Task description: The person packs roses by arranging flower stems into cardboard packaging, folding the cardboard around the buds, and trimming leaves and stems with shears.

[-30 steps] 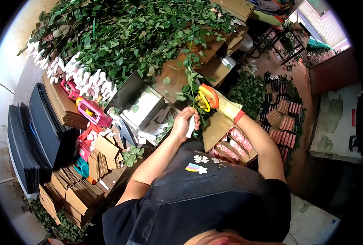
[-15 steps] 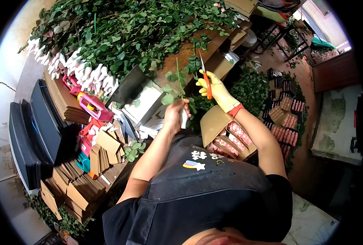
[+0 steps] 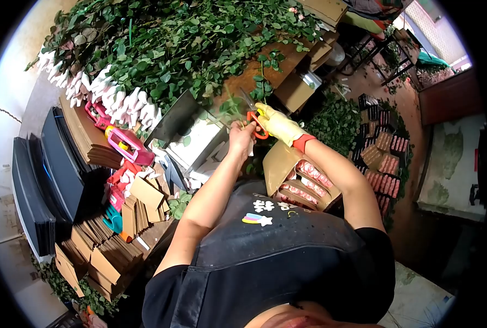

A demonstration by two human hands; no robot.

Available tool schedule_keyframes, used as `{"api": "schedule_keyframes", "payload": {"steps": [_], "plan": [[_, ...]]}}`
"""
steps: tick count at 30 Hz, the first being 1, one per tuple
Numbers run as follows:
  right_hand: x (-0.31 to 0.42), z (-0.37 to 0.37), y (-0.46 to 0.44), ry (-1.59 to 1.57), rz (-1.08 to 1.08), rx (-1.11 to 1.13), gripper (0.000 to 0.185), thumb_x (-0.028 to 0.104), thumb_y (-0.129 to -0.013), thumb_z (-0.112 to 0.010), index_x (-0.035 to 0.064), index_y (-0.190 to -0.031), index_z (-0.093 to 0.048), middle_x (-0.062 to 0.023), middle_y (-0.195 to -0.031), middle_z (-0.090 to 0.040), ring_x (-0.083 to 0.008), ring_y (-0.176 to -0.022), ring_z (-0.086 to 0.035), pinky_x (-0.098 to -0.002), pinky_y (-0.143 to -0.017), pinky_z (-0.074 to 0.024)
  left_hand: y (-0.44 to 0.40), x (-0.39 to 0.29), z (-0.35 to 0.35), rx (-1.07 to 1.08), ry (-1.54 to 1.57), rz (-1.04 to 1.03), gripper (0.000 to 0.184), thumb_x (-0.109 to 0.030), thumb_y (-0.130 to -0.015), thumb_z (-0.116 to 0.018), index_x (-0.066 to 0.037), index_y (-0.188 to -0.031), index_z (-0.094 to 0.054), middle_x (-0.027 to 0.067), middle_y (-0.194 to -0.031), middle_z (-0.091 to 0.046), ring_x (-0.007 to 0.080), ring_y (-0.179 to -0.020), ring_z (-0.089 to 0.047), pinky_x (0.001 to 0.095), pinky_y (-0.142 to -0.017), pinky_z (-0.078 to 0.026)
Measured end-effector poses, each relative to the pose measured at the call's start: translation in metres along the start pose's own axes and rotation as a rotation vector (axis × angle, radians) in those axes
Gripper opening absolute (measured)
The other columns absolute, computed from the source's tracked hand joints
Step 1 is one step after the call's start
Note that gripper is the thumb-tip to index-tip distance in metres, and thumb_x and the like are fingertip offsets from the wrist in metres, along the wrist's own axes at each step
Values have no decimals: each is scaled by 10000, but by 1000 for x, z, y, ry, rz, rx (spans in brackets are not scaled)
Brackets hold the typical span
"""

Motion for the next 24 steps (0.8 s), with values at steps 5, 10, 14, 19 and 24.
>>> {"api": "schedule_keyframes", "payload": {"steps": [5, 10, 14, 19, 24], "plan": [[28, 11, 6, 775, 295, -302, 701, 311, -984, -570, 20, -1571, -322, -218, -1394, -597, -387, -1211, -616, -449, -1020, -509, -50, 15, -14, -167, -333, -268, 286, -157, -976, -683, -49, -1152, -484, 74, -824, -660, 128, -595, -583, 298, -484, -451], [48, 28, 17, 581, 30, -247, 703, 305, -980, -558, 44, -1583, -310, -238, -1401, -588, -376, -1209, -622, -442, -1026, -504, -43, -9, -38, -225, -627, -371, 399, -271, -948, -673, -45, -1202, -465, 228, -1062, -705, 455, -989, -677, 527, -863, -508], [41, 28, 25, 511, 37, -212, 620, 265, -956, -586, 86, -1527, -426, -257, -1307, -637, -397, -1156, -642, -467, -1000, -512, -25, -16, -41, -266, -853, -418, 375, -258, -937, -665, -71, -1180, -450, 251, -1040, -697, 501, -998, -651, 551, -860, -503], [39, 32, 27, 473, 266, -274, 432, 275, -965, -613, 54, -1336, -624, -211, -1260, -678, -365, -1139, -663, -437, -973, -531, -69, -12, -18, -401, -796, -418, 407, -274, -944, -673, -44, -1208, -466, 239, -1064, -705, 453, -1022, -676, 517, -907, -507], [-17, 29, 15, 97, 123, -128, 358, 270, -991, -603, 72, -1282, -667, -112, -1187, -734, -228, -1054, -705, -342, -920, -541, -72, -36, 2, -432, -560, -94, 395, -207, -930, -697, 52, -1172, -523, 226, -1095, -628, 326, -816, -679, 437, -704, -566]]}}
Point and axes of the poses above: each hand's wrist, its own y-axis away from the middle knuckle, its own z-axis out of the back of the hand, x = y × z, the point moved 3 cm from there along -y, towards the middle knuckle
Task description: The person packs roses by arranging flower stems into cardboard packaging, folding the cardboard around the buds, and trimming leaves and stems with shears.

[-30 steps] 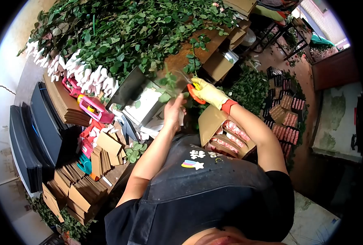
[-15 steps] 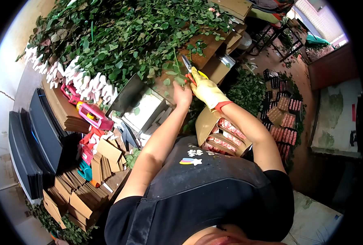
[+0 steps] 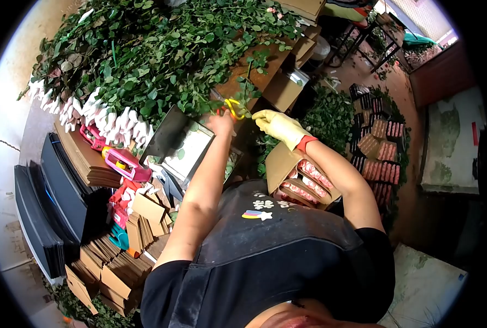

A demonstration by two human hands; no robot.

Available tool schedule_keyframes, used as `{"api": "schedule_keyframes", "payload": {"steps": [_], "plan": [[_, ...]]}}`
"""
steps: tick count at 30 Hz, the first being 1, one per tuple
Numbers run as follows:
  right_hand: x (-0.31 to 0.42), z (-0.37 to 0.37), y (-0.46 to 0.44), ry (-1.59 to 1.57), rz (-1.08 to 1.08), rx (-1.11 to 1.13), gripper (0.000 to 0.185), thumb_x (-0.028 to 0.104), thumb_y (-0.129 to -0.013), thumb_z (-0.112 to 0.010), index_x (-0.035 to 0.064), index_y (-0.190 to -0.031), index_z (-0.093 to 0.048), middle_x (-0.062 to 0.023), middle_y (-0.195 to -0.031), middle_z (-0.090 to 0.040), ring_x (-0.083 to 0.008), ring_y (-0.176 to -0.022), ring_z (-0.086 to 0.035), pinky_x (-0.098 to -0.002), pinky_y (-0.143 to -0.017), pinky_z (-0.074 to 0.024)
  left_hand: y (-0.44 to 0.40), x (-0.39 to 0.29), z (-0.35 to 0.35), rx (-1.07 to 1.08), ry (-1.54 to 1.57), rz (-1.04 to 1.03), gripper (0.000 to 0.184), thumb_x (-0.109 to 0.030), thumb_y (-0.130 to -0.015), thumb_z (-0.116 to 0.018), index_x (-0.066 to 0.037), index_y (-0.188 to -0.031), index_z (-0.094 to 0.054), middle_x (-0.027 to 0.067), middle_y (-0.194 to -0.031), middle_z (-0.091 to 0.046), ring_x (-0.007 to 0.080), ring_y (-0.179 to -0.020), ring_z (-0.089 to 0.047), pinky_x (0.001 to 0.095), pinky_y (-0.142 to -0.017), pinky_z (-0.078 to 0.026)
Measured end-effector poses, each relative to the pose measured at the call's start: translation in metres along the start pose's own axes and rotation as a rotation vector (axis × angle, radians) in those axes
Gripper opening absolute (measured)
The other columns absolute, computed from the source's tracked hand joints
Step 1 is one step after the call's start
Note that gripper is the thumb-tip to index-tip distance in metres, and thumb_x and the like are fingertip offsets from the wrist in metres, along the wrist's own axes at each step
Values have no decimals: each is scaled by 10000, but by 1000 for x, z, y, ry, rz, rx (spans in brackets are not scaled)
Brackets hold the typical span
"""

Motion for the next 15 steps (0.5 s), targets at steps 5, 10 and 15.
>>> {"api": "schedule_keyframes", "payload": {"steps": [5, 10, 15], "plan": [[83, 29, 53, -192, 69, 63, 249, 131, -1008, -607, 107, -1238, -700, -95, -1165, -721, -211, -1096, -667, -325, -974, -514, 66, 3, 11, 499, 548, 88, 153, -15, -888, -574, -8, -1041, -575, 125, -926, -607, 203, -650, -566, 355, -524, -474], [88, 25, 55, 456, 876, -83, 478, 85, -884, -635, 136, -1360, -636, -195, -1478, -534, -385, -1345, -512, -468, -1125, -418, 93, -8, 14, 978, 496, 218, 168, 46, -875, -515, -18, -1024, -562, 90, -906, -607, 167, -643, -511, 315, -533, -438], [79, 26, 59, 793, 884, -127, 434, 179, -817, -716, 122, -1247, -687, -159, -1411, -582, -339, -1342, -501, -467, -1155, -362, 115, -16, 14, 1047, 254, 98, 248, -60, -950, -562, 15, -1186, -577, 73, -941, -619, 147, -719, -592, 284, -606, -495]]}}
Point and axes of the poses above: each hand's wrist, its own y-axis away from the middle knuckle, its own z-axis out of the back of the hand, x = y × z, the point moved 3 cm from there along -y, towards the middle knuckle
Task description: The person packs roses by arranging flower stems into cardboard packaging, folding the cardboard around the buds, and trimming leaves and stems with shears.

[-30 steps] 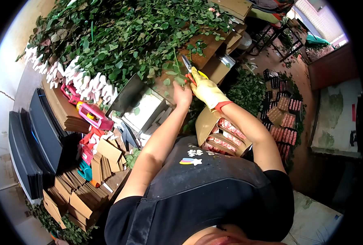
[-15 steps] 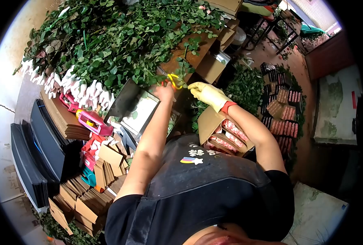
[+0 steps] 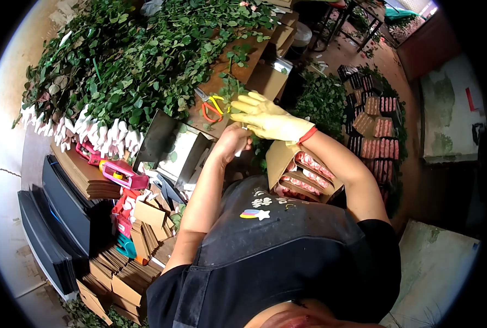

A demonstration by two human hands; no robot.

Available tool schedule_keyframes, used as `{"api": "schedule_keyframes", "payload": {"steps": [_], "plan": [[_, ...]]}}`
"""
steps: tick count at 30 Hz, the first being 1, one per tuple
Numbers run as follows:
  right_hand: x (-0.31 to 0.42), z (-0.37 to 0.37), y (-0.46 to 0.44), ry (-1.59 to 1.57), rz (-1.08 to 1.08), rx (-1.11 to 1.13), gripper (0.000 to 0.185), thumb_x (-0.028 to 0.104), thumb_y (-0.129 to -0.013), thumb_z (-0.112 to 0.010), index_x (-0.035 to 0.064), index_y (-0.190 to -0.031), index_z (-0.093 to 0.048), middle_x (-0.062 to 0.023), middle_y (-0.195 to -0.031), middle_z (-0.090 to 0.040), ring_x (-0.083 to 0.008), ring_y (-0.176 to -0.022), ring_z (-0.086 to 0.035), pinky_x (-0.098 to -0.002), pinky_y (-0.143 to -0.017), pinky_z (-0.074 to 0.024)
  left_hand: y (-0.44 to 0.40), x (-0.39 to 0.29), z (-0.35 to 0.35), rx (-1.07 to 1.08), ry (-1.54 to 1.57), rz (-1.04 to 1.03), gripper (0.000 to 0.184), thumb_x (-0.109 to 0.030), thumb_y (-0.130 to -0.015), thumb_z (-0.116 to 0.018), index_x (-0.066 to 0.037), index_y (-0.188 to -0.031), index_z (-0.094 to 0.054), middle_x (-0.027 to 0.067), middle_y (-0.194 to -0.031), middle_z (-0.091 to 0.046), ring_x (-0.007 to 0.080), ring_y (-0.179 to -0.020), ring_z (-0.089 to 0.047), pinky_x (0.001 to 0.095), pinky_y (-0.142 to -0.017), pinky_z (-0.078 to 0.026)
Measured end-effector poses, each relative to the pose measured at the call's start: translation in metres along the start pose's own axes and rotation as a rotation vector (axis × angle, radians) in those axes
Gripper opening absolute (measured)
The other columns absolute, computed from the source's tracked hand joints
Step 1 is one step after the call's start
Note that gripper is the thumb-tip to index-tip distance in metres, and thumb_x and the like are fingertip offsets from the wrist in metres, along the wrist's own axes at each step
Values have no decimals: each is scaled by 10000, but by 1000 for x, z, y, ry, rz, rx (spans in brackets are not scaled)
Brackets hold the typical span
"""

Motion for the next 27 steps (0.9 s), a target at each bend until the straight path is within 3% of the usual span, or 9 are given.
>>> {"api": "schedule_keyframes", "payload": {"steps": [4, 9, 13, 15, 17, 18, 22, 25, 27], "plan": [[-22, -36, 29, -289, -173, 193, 267, 187, -908, -660, 155, -1164, -726, -155, -1572, -449, -335, -1478, -351, -475, -1260, -180, 17, 5, -14, -247, -457, -59, 440, -204, -991, -602, 32, -1315, -422, 88, -907, -614, 121, -630, -532, 287, -539, -451], [-31, -90, 56, -421, -123, 214, 182, 287, -991, -546, 207, -972, -708, -104, -1629, -399, -270, -1569, -192, -496, -1273, -57, 31, 7, -24, -187, -198, -28, 239, -180, -996, -604, -63, -1087, -417, 58, -802, -578, 98, -568, -461, 251, -483, -363], [-14, -43, 53, -126, -90, 296, 162, 213, -999, -560, 180, -1082, -695, -83, -1526, -523, -245, -1498, -340, -486, -1270, -113, 57, 12, -28, -143, -66, 11, 161, -153, -1004, -578, -99, -1046, -433, 46, -791, -548, 84, -553, -413, 222, -450, -303], [-6, -50, 54, -1097, -429, 106, 153, 142, -908, -633, 131, -1041, -708, -101, -1384, -629, -256, -1366, -506, -469, -1238, -235, 74, 11, -20, -121, 2, 36, 141, -142, -1007, -566, -111, -1050, -434, 42, -788, -533, 79, -546, -393, 216, -438, -281], [13, -15, 41, -367, -93, 215, 197, 124, -946, -613, 51, -1097, -717, -154, -1412, -613, -249, -1339, -551, -436, -1242, -265, 94, 8, -23, -150, -27, 44, 109, -133, -1015, -547, -130, -1050, -443, 39, -785, -516, 69, -536, -359, 207, -428, -252], [27, 6, 34, -234, -35, 211, 193, 68, -844, -668, 83, -1024, -735, -138, -1324, -675, -285, -1343, -549, -484, -1228, -286, 101, 7, -22, -151, -18, 49, 102, -133, -1016, -544, -131, -1048, -447, 40, -785, -516, 68, -533, -356, 206, -428, -252], [14, -17, 36, -219, -89, 288, 222, 89, -758, -720, 101, -979, -730, -115, -1263, -697, -301, -1309, -563, -522, -1218, -275, 132, 1, -2, -128, 39, 61, 86, -137, -1006, -533, -118, -1031, -452, 42, -759, -547, 47, -504, -372, 200, -415, -264], [4, -37, 51, -204, -59, 85, 124, 130, -791, -688, 114, -911, -713, -26, -1010, -711, -234, -1104, -630, -423, -1081, -386, 145, 1, 4, -156, 4, 73, 79, -141, -1003, -539, -126, -1038, -470, 43, -754, -551, 45, -498, -369, 194, -426, -279], [-1, -49, 45, -363, -92, 143, 155, 123, -746, -696, 157, -896, -708, 10, -923, -699, -222, -1006, -658, -454, -1070, -391, 153, 1, 3, -183, 35, 112, 74, -145, -1002, -541, -130, -1042, -481, 41, -752, -546, 49, -496, -364, 195, -429, -279]]}}
Point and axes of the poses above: each hand's wrist, its own y-axis away from the middle knuckle, its own z-axis out of the back of the hand, x = y × z, the point moved 3 cm from there along -y, towards the middle knuckle
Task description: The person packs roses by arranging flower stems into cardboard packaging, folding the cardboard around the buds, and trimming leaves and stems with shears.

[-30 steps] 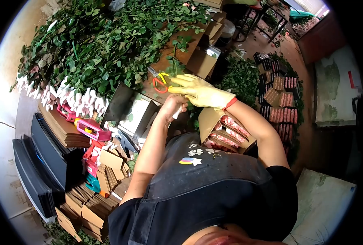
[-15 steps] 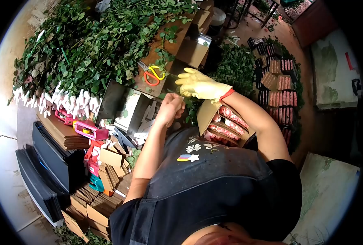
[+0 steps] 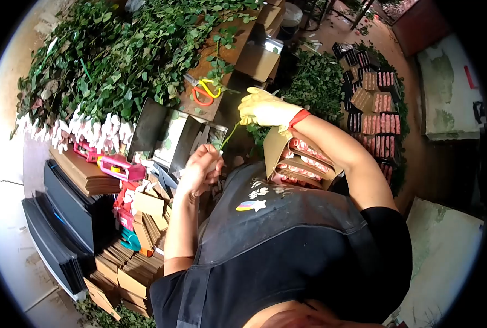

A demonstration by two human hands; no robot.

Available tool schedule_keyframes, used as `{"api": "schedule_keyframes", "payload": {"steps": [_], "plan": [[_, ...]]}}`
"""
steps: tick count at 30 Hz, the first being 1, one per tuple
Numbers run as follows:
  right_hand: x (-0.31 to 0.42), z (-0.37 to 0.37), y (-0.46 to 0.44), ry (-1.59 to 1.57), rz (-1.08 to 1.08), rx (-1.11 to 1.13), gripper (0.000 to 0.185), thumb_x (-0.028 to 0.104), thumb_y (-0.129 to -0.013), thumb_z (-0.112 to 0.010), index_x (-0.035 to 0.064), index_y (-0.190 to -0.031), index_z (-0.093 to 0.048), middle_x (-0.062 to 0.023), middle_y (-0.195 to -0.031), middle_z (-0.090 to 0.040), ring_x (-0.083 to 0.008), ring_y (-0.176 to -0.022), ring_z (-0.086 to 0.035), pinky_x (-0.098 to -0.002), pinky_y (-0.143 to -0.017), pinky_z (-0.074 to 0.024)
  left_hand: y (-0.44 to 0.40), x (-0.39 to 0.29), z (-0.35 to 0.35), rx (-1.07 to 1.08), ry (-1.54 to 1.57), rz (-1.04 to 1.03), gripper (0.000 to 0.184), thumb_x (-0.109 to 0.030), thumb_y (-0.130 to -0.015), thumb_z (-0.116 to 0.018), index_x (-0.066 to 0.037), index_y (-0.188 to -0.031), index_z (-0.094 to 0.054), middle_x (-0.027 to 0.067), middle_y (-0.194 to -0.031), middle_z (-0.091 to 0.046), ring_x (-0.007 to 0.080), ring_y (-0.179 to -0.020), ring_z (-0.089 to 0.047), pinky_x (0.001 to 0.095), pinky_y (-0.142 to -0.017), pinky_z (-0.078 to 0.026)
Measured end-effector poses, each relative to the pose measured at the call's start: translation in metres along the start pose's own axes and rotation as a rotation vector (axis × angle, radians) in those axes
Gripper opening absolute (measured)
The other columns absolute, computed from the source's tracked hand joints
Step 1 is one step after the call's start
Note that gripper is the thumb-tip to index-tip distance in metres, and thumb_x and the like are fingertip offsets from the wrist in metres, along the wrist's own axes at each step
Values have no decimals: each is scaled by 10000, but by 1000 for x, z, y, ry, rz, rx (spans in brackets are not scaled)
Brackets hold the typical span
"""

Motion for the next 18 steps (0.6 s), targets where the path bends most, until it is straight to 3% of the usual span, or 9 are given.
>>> {"api": "schedule_keyframes", "payload": {"steps": [1, 8, 11, 12, 13, 14, 15, 16, 18], "plan": [[-3, -1, -4, -74, -21, 23, 176, 119, -723, -700, 178, -889, -705, 27, -880, -693, -216, -957, -671, -470, -1064, -394, 6, -10, 0, 17, 49, -21, 66, -156, -1003, -547, -129, -1040, -500, 38, -746, -535, 56, -495, -353, 199, -427, -274], [-8, -4, -9, 184, -116, 47, 144, 108, -719, -683, 154, -853, -711, -12, -864, -719, -246, -937, -692, -504, -1046, -418, 16, -28, 26, -9, -6, -16, 100, -184, -976, -593, -126, -1020, -525, 28, -725, -532, 53, -470, -351, 211, -395, -258], [-21, 7, 4, 352, -324, 230, 144, 209, -835, -650, 135, -912, -747, -46, -839, -719, -273, -939, -699, -501, -1003, -447, 29, -48, 36, -5, 67, -35, 97, -179, -972, -605, -143, -1002, -519, 26, -710, -533, 40, -443, -322, 195, -377, -223], [-28, 8, 12, 432, -423, 317, 166, 235, -859, -643, 131, -927, -753, -54, -828, -717, -281, -943, -701, -498, -994, -453, 36, -55, 50, -8, 81, -131, 98, -178, -966, -616, -151, -994, -526, 21, -700, -534, 39, -425, -302, 191, -370, -193], [-18, 16, 13, 353, -652, 359, 256, 309, -906, -618, 103, -962, -758, -94, -967, -729, -292, -1031, -689, -490, -1013, -456, 38, -60, 55, -30, 22, -156, 99, -192, -965, -620, -152, -990, -533, 19, -704, -540, 39, -433, -312, 192, -377, -200], [-5, 25, 16, 304, -553, 232, 385, 378, -891, -674, 98, -1151, -718, -129, -1195, -683, -275, -1151, -646, -478, -1069, -446, 38, -62, 57, -59, -27, -187, 103, -207, -965, -624, -153, -985, -539, 16, -707, -547, 39, -442, -323, 193, -383, -206], [-1, 26, 8, 404, -469, 69, 509, 417, -874, -703, 103, -1272, -652, -136, -1296, -632, -272, -1210, -613, -469, -1094, -436, 31, -58, 51, -186, -115, -103, 111, -241, -971, -622, -153, -998, -559, 9, -726, -562, 42, -474, -354, 202, -403, -229], [7, 23, -4, 490, -384, -102, 655, 457, -857, -732, 108, -1392, -585, -142, -1397, -581, -269, -1268, -581, -460, -1119, -426, 19, -51, 43, -160, -144, -68, 129, -266, -983, -614, -150, -1024, -574, 9, -748, -577, 48, -510, -384, 209, -431, -260], [30, 37, -21, 411, -119, -313, 846, 458, -815, -793, 108, -1509, -458, -150, -1436, -560, -289, -1313, -552, -438, -1129, -421, -20, -39, 28, -40, -76, -54, 176, -238, -983, -636, -104, -1079, -573, 24, -797, -590, 58, -524, -397, 208, -453, -298]]}}
Point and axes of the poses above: each hand's wrist, its own y-axis away from the middle knuckle, its own z-axis out of the back of the hand, x = y × z, the point moved 3 cm from there along -y, towards the middle knuckle
